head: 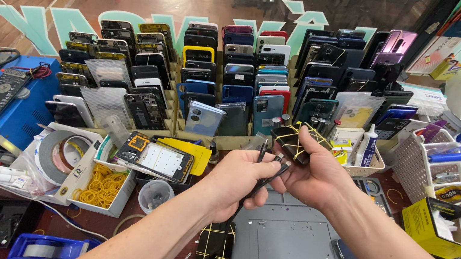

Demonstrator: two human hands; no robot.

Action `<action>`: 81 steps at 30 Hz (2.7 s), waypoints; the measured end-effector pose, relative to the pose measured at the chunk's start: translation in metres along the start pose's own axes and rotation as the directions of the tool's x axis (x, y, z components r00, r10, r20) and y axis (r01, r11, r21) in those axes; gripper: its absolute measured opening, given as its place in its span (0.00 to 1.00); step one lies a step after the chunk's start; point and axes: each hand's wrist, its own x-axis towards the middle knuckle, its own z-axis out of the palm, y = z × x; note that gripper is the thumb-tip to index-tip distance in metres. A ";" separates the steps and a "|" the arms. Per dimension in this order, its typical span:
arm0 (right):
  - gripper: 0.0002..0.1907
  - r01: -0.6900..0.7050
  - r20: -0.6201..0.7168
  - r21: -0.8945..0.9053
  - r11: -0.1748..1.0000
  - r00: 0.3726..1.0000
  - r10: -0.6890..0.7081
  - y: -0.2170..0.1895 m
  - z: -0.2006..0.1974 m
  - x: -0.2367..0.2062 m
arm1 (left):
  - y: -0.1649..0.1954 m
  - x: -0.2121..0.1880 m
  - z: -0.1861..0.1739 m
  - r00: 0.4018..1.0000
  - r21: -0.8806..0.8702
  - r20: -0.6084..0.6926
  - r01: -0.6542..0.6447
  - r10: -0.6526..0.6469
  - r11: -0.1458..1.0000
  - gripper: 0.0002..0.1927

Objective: The person secures a disassembled smartphone with rubber bands, then uses a heat gun and a prying tool to separate the screen from the frame of another smartphone. The person handles multiple phones and tools on a cluttered workbench.

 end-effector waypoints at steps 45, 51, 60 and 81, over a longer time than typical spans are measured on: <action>0.13 0.117 0.158 -0.216 0.969 0.984 -0.084 0.006 0.013 -0.015 | 0.032 -0.012 0.019 0.969 0.590 -0.238 0.204 -0.073 0.781 0.15; 0.14 0.141 0.221 -0.242 0.960 0.971 -0.088 0.012 0.012 -0.010 | 0.028 -0.013 0.009 0.975 0.492 -0.164 0.215 -0.153 0.843 0.15; 0.17 0.269 0.389 -0.478 0.836 0.918 -0.073 0.031 0.017 -0.016 | 0.023 -0.015 -0.055 0.965 0.406 -0.241 0.197 -0.103 0.893 0.22; 0.17 0.034 0.209 -0.847 0.530 0.939 0.274 0.065 0.042 0.013 | -0.081 -0.127 -0.255 0.599 -0.230 -0.772 0.048 -0.212 0.972 0.07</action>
